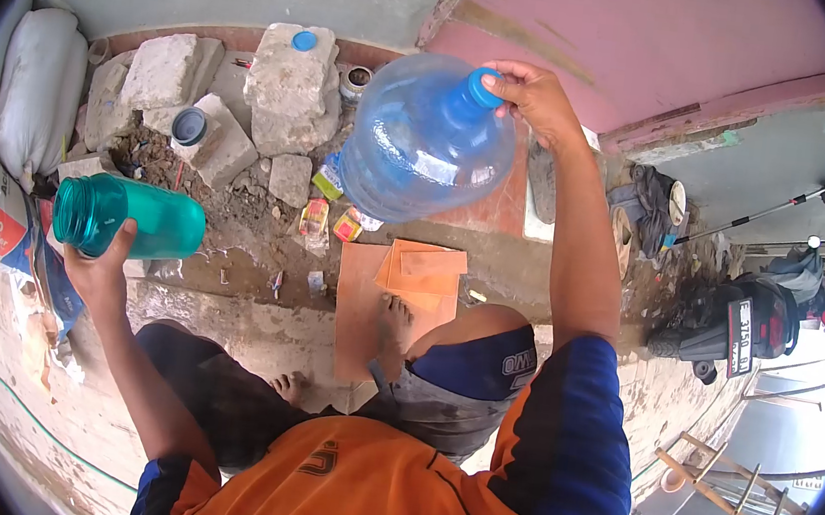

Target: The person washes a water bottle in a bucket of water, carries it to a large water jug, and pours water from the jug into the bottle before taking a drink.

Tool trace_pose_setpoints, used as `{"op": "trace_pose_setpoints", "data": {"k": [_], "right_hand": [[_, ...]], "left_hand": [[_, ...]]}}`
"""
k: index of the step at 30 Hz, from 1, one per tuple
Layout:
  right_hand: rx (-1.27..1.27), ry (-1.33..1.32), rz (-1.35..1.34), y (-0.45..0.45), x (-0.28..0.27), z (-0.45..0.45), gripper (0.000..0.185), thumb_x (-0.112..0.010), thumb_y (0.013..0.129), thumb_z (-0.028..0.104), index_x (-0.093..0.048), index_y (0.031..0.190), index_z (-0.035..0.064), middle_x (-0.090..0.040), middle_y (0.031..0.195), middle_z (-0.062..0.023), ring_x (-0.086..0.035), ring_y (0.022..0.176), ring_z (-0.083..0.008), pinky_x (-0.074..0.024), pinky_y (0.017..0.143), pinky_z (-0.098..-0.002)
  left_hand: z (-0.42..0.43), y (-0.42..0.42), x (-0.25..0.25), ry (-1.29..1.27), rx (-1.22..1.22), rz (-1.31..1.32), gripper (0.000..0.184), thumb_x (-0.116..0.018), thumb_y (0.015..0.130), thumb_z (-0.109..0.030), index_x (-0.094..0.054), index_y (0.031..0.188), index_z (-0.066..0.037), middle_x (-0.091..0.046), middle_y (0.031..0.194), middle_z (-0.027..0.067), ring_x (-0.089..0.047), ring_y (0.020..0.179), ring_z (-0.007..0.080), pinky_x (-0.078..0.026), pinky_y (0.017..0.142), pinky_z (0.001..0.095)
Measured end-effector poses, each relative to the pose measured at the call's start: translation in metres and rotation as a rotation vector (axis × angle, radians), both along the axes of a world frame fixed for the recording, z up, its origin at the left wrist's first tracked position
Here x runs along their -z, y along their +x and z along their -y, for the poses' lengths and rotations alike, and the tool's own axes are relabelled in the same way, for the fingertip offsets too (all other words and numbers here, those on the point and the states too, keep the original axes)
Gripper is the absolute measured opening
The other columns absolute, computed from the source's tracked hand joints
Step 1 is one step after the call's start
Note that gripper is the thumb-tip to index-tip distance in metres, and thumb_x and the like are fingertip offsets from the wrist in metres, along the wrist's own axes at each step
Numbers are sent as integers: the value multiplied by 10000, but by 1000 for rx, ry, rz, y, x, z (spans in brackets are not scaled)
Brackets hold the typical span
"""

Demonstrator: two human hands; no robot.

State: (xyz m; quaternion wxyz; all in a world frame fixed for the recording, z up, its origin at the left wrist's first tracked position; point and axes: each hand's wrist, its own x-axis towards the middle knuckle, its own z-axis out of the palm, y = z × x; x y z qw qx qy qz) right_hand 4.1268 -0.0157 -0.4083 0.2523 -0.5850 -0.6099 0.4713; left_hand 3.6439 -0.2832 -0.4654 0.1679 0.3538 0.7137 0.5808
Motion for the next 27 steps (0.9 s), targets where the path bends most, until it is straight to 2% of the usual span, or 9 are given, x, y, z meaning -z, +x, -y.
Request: {"op": "trace_pose_setpoints", "data": {"k": [4,7,10,13,16,19,22,25,27], "right_hand": [[-93,88,165,-7,-10,1,323,-692,923,293,-707,1154,68,-672,895,-5,-560,656,-87,-402,574,-233],[-118,118,327,-27,-22,5,336,-545,968,359,-700,1050,72,-662,885,-51,-580,679,-133,-441,602,-297],[-128,305,649,-33,-3,-11,382,-469,971,384,-644,973,44,-662,906,-135,-624,754,-228,-470,652,-356],[-150,391,823,-52,3,-9,445,-438,960,357,-658,1102,-2,-669,1014,-259,-602,926,-435,-485,863,-452],[-143,471,727,-49,9,-20,359,-501,896,289,-688,972,-8,-664,945,-260,-615,892,-439,-494,826,-478],[-780,597,1066,-18,36,-76,332,-586,868,292,-636,834,-35,-648,882,-197,-620,844,-371,-476,723,-418],[-784,442,1046,-27,39,-86,299,-644,799,253,-657,788,-45,-648,845,-190,-608,796,-365,-470,715,-412],[-601,215,941,-48,14,-68,303,-654,793,247,-664,792,-57,-648,830,-203,-585,753,-363,-461,710,-422],[-556,212,938,-55,19,-65,339,-653,811,272,-669,826,-67,-650,848,-220,-585,760,-361,-463,723,-425]], "left_hand": [[1,-1,-1,-7,-7,3,645,-921,674,-167,-615,1205,33,-677,1078,113,-644,938,188,-512,876,322],[-1,0,-1,-29,-15,-22,646,-927,670,-176,-619,1198,33,-678,1077,112,-644,938,188,-510,877,322],[-5,1,0,-43,-17,-38,639,-929,669,-175,-623,1190,34,-679,1076,111,-644,937,186,-509,879,319],[-10,3,3,-31,-3,-23,635,-931,668,-167,-625,1187,35,-680,1076,112,-645,936,185,-513,879,319],[-13,6,7,-27,18,8,634,-925,678,-190,-625,1192,26,-677,1076,98,-636,942,177,-498,884,316],[-17,12,6,-58,15,-14,632,-928,673,-171,-624,1186,38,-682,1079,112,-646,929,182,-515,868,320],[-21,14,9,-48,33,-7,628,-931,670,-154,-623,1179,48,-688,1074,124,-656,917,186,-528,856,323],[-24,16,7,-53,43,-18,617,-927,675,-149,-625,1175,49,-690,1064,123,-657,912,186,-528,856,324],[-26,20,6,-62,37,-24,605,-924,678,-143,-629,1171,48,-692,1058,121,-658,912,186,-529,856,323]]}}
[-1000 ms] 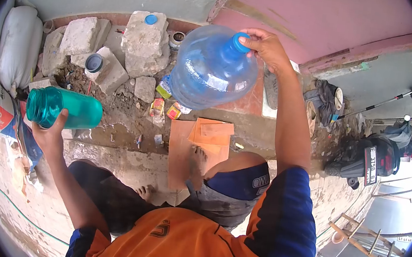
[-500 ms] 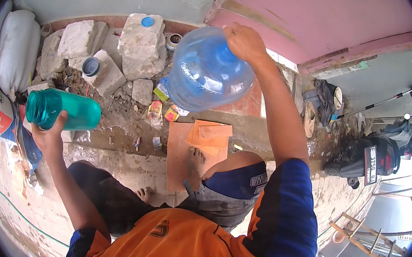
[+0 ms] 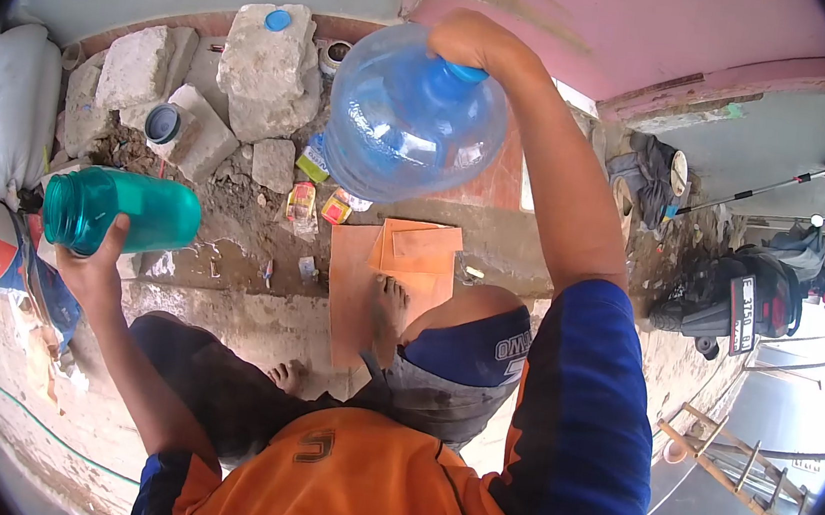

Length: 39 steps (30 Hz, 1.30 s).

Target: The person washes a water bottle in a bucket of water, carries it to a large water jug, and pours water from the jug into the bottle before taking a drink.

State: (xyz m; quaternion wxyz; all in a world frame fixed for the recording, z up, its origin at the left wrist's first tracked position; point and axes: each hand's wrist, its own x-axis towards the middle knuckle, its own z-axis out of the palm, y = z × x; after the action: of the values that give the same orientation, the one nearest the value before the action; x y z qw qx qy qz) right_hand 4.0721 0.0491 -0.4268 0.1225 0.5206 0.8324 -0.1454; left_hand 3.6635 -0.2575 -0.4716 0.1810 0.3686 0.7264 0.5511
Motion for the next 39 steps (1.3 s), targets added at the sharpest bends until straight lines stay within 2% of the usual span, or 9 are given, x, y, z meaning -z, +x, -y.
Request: {"op": "trace_pose_setpoints", "data": {"k": [11,13,19,26,29,33,35,37,39], "right_hand": [[391,-35,-275,-11,-9,13,849,-532,837,779,-734,896,-44,-670,866,-168,-606,815,-245,-483,777,-404],[261,426,49,-34,-16,8,810,-586,825,749,-720,941,-41,-686,892,-181,-652,872,-265,-500,770,-423],[-183,162,-700,-216,28,33,752,-785,753,537,-610,1246,-4,-657,1171,-260,-650,1088,-361,-508,918,-420],[-407,6,-220,-385,154,60,1063,-887,610,389,-384,1524,188,-435,1493,-240,-486,1333,-397,-427,1080,-445],[-476,-45,-228,-412,199,52,680,-725,755,259,-546,1407,182,-540,1385,-200,-522,1285,-405,-438,1058,-500],[-500,3,-360,-409,157,56,504,-655,781,144,-625,1283,107,-593,1255,-241,-618,1084,-443,-503,949,-480],[-387,-152,-672,-395,96,60,542,-722,790,192,-584,1301,76,-639,1142,-199,-667,975,-353,-549,837,-431],[113,-826,-1184,-370,55,67,624,-757,807,269,-525,1342,47,-655,1091,-148,-666,882,-225,-554,732,-361],[244,-706,-1016,-331,12,87,635,-742,840,301,-494,1359,32,-660,1042,-117,-654,839,-158,-549,611,-312]], "left_hand": [[3,-6,-11,111,-13,34,621,-908,673,-132,-606,1194,21,-686,1060,96,-659,922,173,-535,853,316],[10,-6,-18,162,-21,18,630,-904,678,-149,-604,1205,24,-690,1075,103,-667,940,182,-537,870,324],[38,-20,-8,92,-90,-40,666,-915,670,-174,-591,1218,23,-691,1091,116,-676,957,195,-543,880,335],[79,-10,-24,90,-158,44,697,-911,628,-107,-570,1223,21,-686,1106,128,-681,988,203,-557,904,367],[97,-6,-32,42,-185,-5,785,-918,589,-172,-546,1256,5,-685,1131,103,-675,1011,184,-538,931,343],[106,-3,-53,-22,-157,10,807,-923,593,-242,-543,1268,-13,-691,1147,105,-677,1035,183,-534,944,341],[111,-6,-61,-94,-164,20,890,-934,577,-305,-516,1306,-11,-687,1143,116,-674,1050,192,-530,952,342],[111,-8,-74,-103,-139,46,940,-938,568,-347,-494,1326,-13,-682,1151,121,-675,1061,206,-531,953,347],[115,-11,-86,-99,-135,23,971,-938,564,-376,-477,1339,-16,-678,1159,120,-675,1068,219,-533,950,353]]}}
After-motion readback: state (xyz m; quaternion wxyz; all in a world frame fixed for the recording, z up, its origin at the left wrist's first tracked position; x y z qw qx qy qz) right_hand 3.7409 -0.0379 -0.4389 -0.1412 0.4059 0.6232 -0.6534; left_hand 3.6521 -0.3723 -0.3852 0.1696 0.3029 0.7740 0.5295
